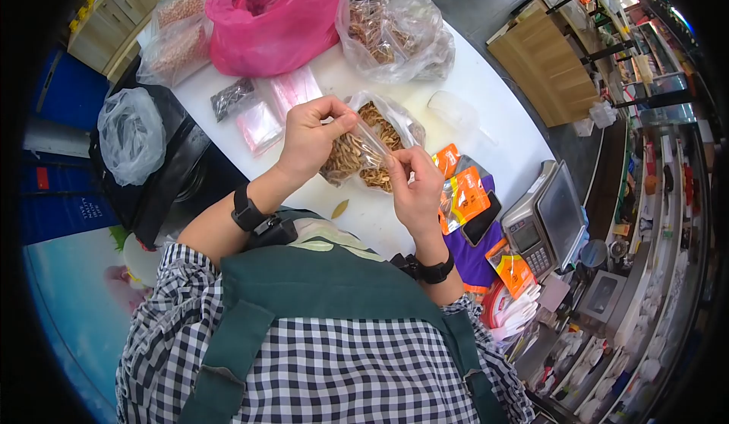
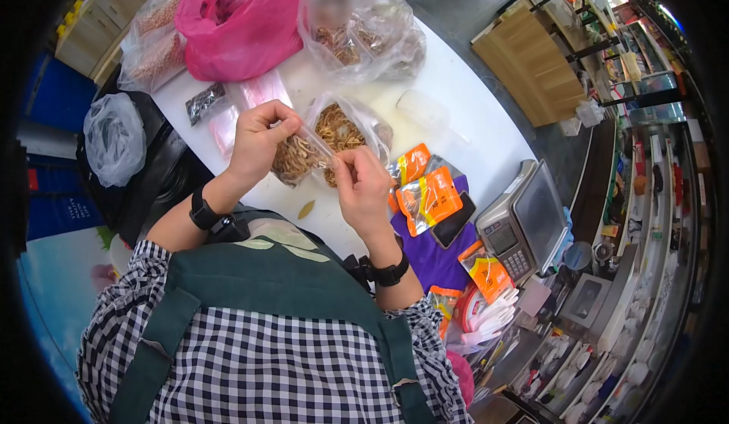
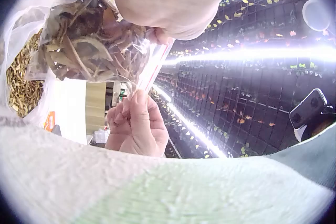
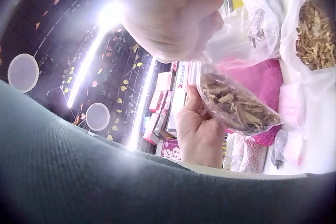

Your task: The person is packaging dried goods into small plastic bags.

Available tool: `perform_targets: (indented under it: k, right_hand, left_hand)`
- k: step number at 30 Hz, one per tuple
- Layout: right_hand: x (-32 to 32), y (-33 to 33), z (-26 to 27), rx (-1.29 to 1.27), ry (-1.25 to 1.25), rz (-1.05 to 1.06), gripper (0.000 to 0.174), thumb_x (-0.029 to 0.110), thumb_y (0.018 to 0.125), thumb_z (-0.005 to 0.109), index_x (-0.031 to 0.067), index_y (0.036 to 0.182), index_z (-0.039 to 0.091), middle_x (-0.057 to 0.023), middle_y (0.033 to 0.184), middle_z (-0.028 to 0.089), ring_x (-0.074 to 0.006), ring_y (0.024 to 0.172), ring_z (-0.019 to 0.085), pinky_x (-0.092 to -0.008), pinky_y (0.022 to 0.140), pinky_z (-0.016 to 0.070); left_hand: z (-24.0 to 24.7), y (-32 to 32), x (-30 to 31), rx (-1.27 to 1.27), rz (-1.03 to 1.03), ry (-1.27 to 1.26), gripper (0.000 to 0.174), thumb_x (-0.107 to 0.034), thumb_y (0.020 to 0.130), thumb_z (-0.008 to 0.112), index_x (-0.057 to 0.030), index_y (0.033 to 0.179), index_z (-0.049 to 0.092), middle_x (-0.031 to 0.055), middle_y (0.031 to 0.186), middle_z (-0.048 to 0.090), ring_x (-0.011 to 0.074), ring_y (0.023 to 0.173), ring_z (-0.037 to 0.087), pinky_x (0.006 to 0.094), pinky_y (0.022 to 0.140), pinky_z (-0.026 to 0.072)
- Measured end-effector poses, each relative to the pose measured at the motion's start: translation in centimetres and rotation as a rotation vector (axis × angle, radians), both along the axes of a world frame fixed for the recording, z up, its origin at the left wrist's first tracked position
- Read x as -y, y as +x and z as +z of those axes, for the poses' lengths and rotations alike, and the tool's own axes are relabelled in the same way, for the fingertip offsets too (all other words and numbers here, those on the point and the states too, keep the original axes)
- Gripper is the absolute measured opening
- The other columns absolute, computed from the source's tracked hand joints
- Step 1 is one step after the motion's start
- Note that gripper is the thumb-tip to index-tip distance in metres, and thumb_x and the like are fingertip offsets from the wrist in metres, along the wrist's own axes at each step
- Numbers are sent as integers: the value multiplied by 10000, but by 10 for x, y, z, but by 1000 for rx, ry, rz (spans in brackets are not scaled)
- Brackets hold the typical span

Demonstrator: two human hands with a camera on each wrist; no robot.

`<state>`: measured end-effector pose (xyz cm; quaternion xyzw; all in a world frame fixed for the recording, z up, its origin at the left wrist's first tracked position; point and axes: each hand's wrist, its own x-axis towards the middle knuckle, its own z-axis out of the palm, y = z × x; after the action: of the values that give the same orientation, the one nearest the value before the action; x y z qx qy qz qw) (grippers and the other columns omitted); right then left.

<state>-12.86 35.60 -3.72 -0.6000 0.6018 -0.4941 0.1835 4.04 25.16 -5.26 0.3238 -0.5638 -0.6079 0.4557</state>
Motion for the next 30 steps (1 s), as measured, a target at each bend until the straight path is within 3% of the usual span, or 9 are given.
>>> perform_targets:
  k: [7, 9, 11, 13, 15, 19, 22, 29, 30]
  right_hand:
    - [-6, -3, -2, -3, 19, -17, 53, 19, 866, 659, -13, 853, 619, -76, 723, 553, -150, 582, 510, -282, 535, 406]
    - [-6, -10, -4, 21, 5, -82, 61, 32, 874, 655, -15, 861, 618, -78, 763, 580, -155, 609, 526, -282, 565, 421]
    - [3, -14, -3, 120, -50, -71, 67, 45, 869, 660, -9, 863, 621, -77, 783, 590, -166, 640, 537, -292, 593, 433]
    - [12, -10, 6, 224, -94, -69, 73, 58, 865, 665, -3, 865, 624, -76, 804, 601, -178, 672, 547, -303, 620, 444]
    - [28, 4, 20, -91, -192, -43, 92, 88, 849, 683, 12, 864, 633, -82, 814, 605, -220, 736, 568, -341, 686, 456]
    - [45, 22, 11, -55, -82, 64, 112, 113, 838, 691, 25, 839, 621, -95, 780, 587, -277, 741, 561, -385, 708, 436]
    - [46, 26, 1, -76, -65, 67, 141, 98, 848, 671, 36, 777, 566, -101, 713, 532, -307, 679, 510, -397, 648, 368]
    - [35, 19, -8, -152, -97, 38, 119, 69, 848, 658, 38, 778, 567, -106, 718, 523, -311, 688, 503, -402, 644, 363]
    - [33, 16, -10, -178, -105, 26, 127, 82, 872, 653, 22, 796, 571, -106, 715, 516, -281, 669, 499, -384, 616, 378]
  left_hand:
    - [4, 1, 1, -78, 36, 52, 80, -34, 891, 645, 16, 829, 652, 18, 762, 656, 67, 714, 574, 226, 674, 463]
    - [3, 7, 12, -70, 185, 110, 94, -53, 901, 642, 10, 833, 651, 11, 759, 652, 60, 719, 573, 223, 676, 463]
    - [7, 15, 21, -67, 164, 26, 91, -66, 898, 649, 6, 843, 659, 5, 759, 651, 50, 728, 573, 218, 669, 464]
    - [13, 16, 15, 89, 96, -75, 88, -77, 889, 667, 6, 860, 670, 4, 757, 650, 46, 726, 572, 215, 651, 467]
    - [9, 9, 8, 103, 63, -82, 95, -80, 883, 676, 15, 875, 678, 9, 761, 655, 48, 721, 577, 216, 637, 470]
    - [6, 1, 1, 88, 0, -82, 85, -70, 870, 679, 14, 880, 692, 31, 789, 681, 65, 724, 592, 223, 645, 476]
    - [6, 7, 5, 148, -2, -113, 73, -57, 855, 681, 14, 843, 693, 31, 748, 678, 75, 697, 594, 235, 641, 478]
    - [-2, 4, 3, 99, 40, -20, 62, -42, 849, 681, 14, 825, 687, 24, 733, 669, 68, 690, 581, 234, 633, 469]
    - [-4, 4, 4, 89, 52, -14, 60, -39, 850, 679, 14, 823, 684, 22, 730, 665, 65, 686, 577, 232, 632, 465]
